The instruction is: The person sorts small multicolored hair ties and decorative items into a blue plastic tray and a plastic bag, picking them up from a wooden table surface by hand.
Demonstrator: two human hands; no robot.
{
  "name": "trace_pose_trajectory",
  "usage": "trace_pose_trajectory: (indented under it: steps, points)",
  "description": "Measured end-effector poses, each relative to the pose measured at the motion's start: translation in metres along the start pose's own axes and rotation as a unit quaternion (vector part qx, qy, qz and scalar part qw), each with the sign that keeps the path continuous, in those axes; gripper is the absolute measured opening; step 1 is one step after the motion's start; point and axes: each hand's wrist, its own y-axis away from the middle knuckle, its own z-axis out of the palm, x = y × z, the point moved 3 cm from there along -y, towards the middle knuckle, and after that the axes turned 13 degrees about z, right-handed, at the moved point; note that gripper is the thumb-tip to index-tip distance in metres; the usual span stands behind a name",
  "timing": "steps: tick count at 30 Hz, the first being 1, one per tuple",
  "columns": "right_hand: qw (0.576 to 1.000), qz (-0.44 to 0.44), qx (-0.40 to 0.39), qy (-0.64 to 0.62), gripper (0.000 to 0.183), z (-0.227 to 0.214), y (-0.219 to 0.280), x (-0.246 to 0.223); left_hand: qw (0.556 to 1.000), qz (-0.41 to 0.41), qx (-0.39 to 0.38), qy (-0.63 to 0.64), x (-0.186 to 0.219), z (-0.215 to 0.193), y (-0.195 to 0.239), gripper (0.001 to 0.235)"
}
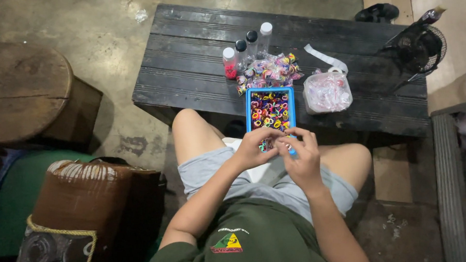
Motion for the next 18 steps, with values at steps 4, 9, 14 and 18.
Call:
trace_pose_trajectory:
  steps: [4, 9, 14, 18]
  points:
    - [0.997, 0.059, 0.012, -0.039, 0.007, -0.005, 0.004, 0.005, 1.000, 0.003, 0.018, 0.006, 0.008, -0.010, -0.005, 0.024]
    - [0.986, 0.159, -0.016, -0.052, 0.018, 0.012, 0.008, 0.048, 0.998, -0.022, 0.065, -0.005, -0.020, -0.014, 0.010, 0.021]
    - [0.988, 0.131, -0.077, 0.036, 0.020, 0.067, 0.029, 0.132, 0.994, -0.028, 0.093, -0.052, -0.072, -0.008, 0.043, 0.023]
    - [0.984, 0.072, -0.113, 0.117, 0.022, 0.100, 0.047, 0.172, 0.993, -0.022, 0.094, -0.073, -0.091, -0.005, 0.049, 0.023]
